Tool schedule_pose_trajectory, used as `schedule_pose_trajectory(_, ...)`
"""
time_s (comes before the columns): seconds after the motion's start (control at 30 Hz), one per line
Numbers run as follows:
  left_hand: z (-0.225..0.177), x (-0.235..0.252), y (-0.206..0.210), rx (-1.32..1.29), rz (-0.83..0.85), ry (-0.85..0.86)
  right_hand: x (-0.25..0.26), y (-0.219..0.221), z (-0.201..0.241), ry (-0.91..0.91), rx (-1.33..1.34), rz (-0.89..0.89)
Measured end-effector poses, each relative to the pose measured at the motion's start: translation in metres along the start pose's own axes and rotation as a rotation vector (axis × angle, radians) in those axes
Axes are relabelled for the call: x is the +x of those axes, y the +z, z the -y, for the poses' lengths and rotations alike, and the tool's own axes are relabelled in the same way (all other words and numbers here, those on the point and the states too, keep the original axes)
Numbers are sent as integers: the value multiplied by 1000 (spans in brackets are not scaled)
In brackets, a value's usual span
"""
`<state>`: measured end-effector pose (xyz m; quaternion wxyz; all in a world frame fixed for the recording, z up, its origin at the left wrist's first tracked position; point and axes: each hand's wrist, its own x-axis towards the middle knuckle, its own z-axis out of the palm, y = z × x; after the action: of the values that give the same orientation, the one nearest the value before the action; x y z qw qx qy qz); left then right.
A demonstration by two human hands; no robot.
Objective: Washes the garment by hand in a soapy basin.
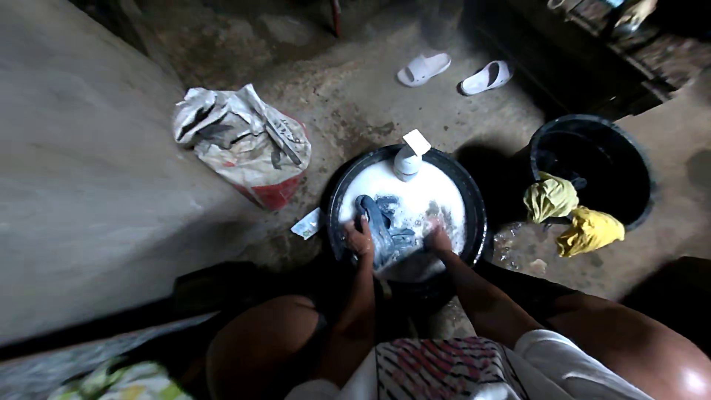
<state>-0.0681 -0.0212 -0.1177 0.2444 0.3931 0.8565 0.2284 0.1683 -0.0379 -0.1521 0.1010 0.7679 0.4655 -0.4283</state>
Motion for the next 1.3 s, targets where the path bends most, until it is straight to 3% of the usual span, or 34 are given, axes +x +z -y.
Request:
schedule_pose_trajectory(0.13,-10,-16,8,110,183,96,-9,5,-5,-70,121,103)
schedule_pose_trajectory(0.23,-19,-12,7,165,341,55,-22,3,14,-64,230,-65)
schedule_pose_trajectory(0.33,-25,-5,5,-77,396,29,-38,-14,59,-223,494,-225)
schedule_pose_trajectory(0.43,-22,-4,14,-353,408,-13,-53,-31,113,-466,762,-169)
schedule_pose_trajectory(0.53,-25,-9,16,-603,416,-82,-67,-28,144,-639,680,-172)
schedule_pose_trajectory(0.6,-29,-13,12,-696,432,-193,-57,2,121,-646,526,-252)
schedule_pose_trajectory(0.73,-24,-7,10,-626,416,-305,-25,17,28,-343,189,-5)
schedule_pose_trajectory(0.83,-24,1,7,-617,420,-336,-42,-1,29,-272,264,-47)
schedule_pose_trajectory(0.9,-19,-3,10,-634,431,-341,-60,-9,69,-392,439,-149)
schedule_pose_trajectory(0.97,-19,-9,12,-683,438,-307,-74,-12,110,-635,540,-193)
schedule_pose_trajectory(1.07,-24,-13,8,-838,442,-304,-69,17,99,-856,405,-273)
schedule_pose_trajectory(1.2,-38,-7,-4,-791,444,-587,-28,-1,14,-319,210,-71)
schedule_pose_trajectory(1.3,-37,-3,-6,-702,456,-540,-37,-26,34,-255,498,-198)
